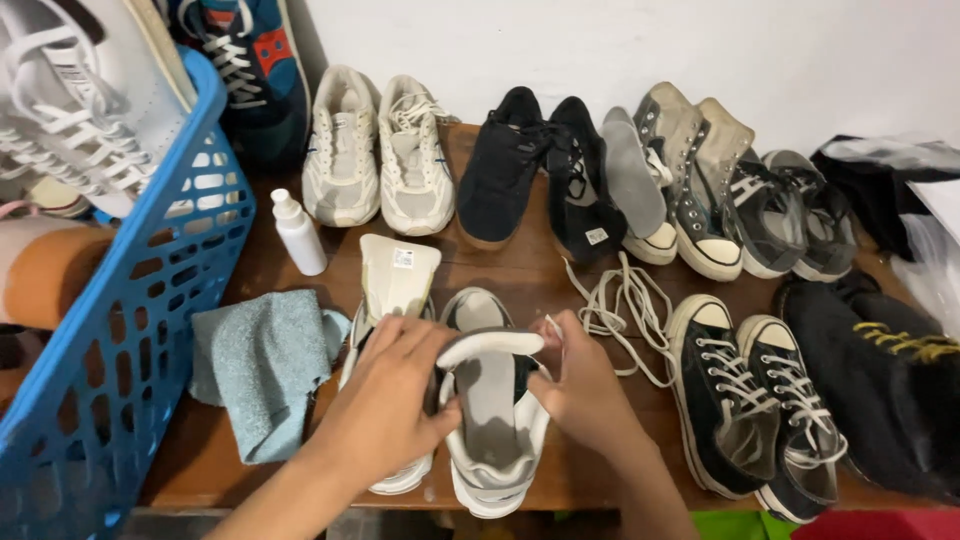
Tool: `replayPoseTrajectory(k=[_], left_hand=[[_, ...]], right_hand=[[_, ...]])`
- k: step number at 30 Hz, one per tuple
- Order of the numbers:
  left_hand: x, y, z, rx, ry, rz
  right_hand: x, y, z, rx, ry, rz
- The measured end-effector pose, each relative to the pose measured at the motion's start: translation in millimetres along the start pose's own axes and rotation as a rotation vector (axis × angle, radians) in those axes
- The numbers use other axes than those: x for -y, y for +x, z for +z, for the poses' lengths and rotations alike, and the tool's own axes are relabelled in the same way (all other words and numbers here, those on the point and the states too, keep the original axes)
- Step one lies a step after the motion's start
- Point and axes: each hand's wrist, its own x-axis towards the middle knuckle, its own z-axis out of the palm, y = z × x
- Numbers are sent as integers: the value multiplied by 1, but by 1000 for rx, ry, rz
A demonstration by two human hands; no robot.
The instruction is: The person ties the laces on a black sneaker, then picks up a pair of white sneakers. They remove the insoles, wipe the inside of the shoes with a cloth, and reinsert the insoles. Finally, they begin to lace the white sneakers.
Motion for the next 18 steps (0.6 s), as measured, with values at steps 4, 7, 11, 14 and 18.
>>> replayPoseTrajectory(k=[4,7,11,14,18], left_hand=[[14,-3,5,-23,-159,55],[9,2,2,65,-249,17],[-3,13,9,20,17,-164],[-8,22,6,40,178,-228],[-3,30,7,67,106,-305]], right_hand=[[6,-4,4,127,18,-446],[12,-4,12,216,158,-545],[-1,5,21,-39,-37,-324],[-9,10,23,-101,51,-247],[-32,25,14,-97,296,-299]])
